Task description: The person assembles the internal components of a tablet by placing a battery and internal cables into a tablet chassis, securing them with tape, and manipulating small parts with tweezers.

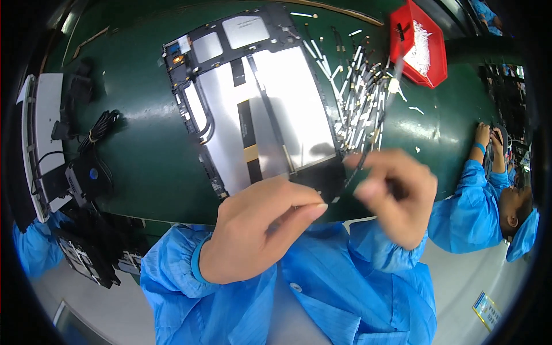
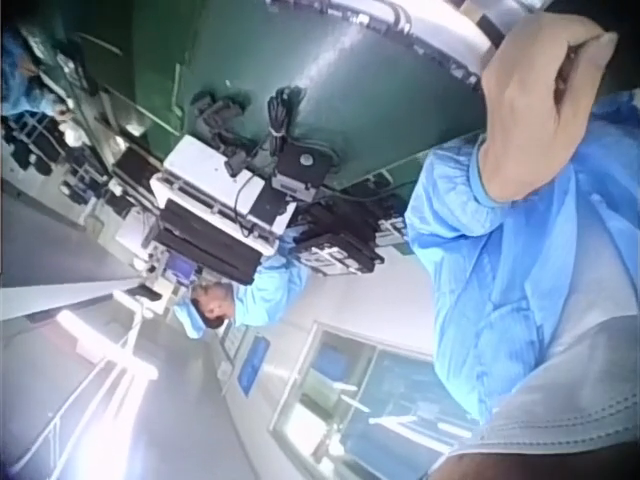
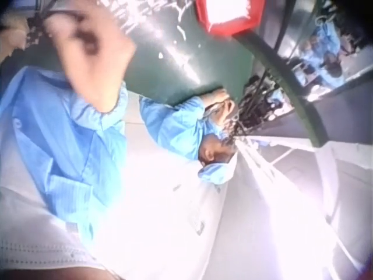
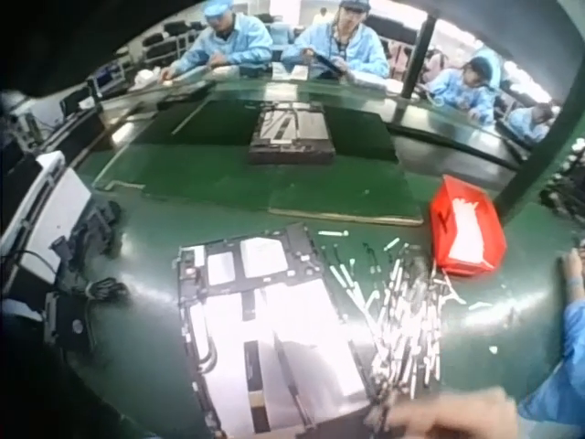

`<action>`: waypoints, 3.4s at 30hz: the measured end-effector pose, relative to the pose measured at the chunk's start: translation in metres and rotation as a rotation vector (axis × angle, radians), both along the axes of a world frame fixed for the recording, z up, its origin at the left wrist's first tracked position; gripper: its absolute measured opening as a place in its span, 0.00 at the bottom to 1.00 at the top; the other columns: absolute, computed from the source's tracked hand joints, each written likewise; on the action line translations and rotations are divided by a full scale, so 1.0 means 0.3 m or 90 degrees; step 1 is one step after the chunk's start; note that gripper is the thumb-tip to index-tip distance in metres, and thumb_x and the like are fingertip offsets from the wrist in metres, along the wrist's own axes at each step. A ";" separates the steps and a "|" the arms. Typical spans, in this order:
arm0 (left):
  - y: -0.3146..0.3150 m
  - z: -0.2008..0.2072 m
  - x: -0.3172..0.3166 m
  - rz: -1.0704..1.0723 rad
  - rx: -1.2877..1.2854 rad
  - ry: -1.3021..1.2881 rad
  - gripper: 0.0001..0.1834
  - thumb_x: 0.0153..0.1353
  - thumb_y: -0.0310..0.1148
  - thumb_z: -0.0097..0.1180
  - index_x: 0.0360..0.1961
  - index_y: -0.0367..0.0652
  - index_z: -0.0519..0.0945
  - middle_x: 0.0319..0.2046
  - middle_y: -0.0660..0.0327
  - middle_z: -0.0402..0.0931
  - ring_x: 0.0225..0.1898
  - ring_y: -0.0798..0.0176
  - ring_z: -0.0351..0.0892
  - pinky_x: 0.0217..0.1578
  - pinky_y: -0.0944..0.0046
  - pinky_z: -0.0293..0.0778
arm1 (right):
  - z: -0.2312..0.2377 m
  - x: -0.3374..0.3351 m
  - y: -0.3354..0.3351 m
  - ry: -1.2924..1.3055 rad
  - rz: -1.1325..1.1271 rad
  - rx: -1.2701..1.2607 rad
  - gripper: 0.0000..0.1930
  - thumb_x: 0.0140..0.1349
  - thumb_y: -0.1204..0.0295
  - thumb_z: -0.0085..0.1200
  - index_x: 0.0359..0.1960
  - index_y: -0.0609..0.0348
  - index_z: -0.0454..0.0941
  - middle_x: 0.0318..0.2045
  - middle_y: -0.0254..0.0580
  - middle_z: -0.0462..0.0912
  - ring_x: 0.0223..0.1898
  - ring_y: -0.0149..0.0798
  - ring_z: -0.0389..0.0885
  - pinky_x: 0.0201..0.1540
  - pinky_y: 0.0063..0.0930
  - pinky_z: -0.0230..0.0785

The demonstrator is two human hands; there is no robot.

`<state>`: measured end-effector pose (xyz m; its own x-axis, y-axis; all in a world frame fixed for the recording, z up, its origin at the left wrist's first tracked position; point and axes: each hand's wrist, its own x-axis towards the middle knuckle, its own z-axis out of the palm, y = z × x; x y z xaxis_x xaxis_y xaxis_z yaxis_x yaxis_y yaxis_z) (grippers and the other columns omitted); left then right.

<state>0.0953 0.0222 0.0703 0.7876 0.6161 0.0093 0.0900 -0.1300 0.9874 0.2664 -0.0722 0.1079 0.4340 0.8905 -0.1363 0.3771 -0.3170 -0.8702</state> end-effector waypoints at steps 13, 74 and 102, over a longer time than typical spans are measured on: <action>-0.072 -0.118 -0.322 0.234 -0.210 0.009 0.17 0.61 0.36 0.51 0.46 0.34 0.76 0.55 0.48 0.62 0.58 0.54 0.61 0.58 0.57 0.55 | -0.128 -0.225 0.128 0.039 0.175 0.068 0.06 0.48 0.84 0.59 0.27 0.65 0.75 0.24 0.42 0.78 0.23 0.31 0.76 0.22 0.20 0.65; 0.072 -0.223 -0.232 0.174 -0.251 -0.024 0.12 0.51 0.19 0.60 0.34 0.38 0.71 0.30 0.63 0.72 0.33 0.72 0.72 0.38 0.74 0.68 | -0.166 -0.260 0.173 -0.154 0.251 0.035 0.05 0.51 0.80 0.55 0.31 0.64 0.75 0.29 0.46 0.75 0.29 0.49 0.77 0.31 0.35 0.70; 0.009 -0.150 -0.249 0.136 -0.112 -0.116 0.11 0.49 0.15 0.58 0.36 0.32 0.78 0.32 0.51 0.78 0.33 0.60 0.77 0.35 0.66 0.72 | -0.174 -0.226 0.136 0.124 0.220 0.250 0.18 0.38 0.88 0.52 0.35 0.62 0.77 0.26 0.43 0.75 0.25 0.44 0.76 0.27 0.31 0.71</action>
